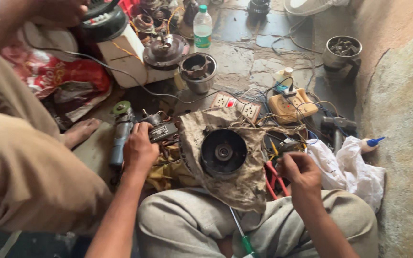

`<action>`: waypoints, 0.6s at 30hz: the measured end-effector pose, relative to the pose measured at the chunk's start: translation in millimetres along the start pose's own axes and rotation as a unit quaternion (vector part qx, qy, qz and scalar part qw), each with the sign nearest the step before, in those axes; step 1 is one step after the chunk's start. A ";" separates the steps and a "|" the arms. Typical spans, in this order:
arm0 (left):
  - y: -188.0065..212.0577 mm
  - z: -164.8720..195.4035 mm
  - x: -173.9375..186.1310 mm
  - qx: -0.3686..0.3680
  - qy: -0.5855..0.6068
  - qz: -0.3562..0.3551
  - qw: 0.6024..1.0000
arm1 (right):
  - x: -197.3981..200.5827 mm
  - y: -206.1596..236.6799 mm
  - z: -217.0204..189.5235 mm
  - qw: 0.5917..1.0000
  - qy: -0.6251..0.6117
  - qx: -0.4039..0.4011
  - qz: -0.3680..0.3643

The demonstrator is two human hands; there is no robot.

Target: The person disassembles an electric motor, removes a stuck component using a hammer, and reassembles the motor housing. They use pliers and a screwdriver to manipulate internal parts and secure the casing.

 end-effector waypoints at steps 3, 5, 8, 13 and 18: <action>35.4 17.4 47.6 -0.121 0.008 0.055 0.991 | -51.5 -0.1 -2.9 0.992 -0.062 -0.074 -0.084; 58.3 36.4 71.1 -0.187 0.010 0.070 0.980 | -89.4 2.1 2.5 0.973 -0.092 -0.155 -0.145; 82.1 68.1 94.8 -0.239 0.014 0.070 0.968 | -141.0 8.7 21.1 0.931 -0.157 -0.276 -0.183; 95.6 129.7 109.9 -0.337 0.045 0.061 0.938 | -177.8 18.8 35.8 0.851 -0.280 -0.340 -0.284; 94.2 180.9 99.4 -0.381 0.093 0.089 0.916 | -142.5 23.2 42.3 0.847 -0.335 -0.340 -0.233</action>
Point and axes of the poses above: each hand's wrist, its own y-axis away from the middle knuckle, its own x-axis out of the back of the hand, z = x × y, the point moved 7 cm from there along -y, towards the middle knuckle, and after that the axes turned 13 degrees about -x, right-handed, at the moved point
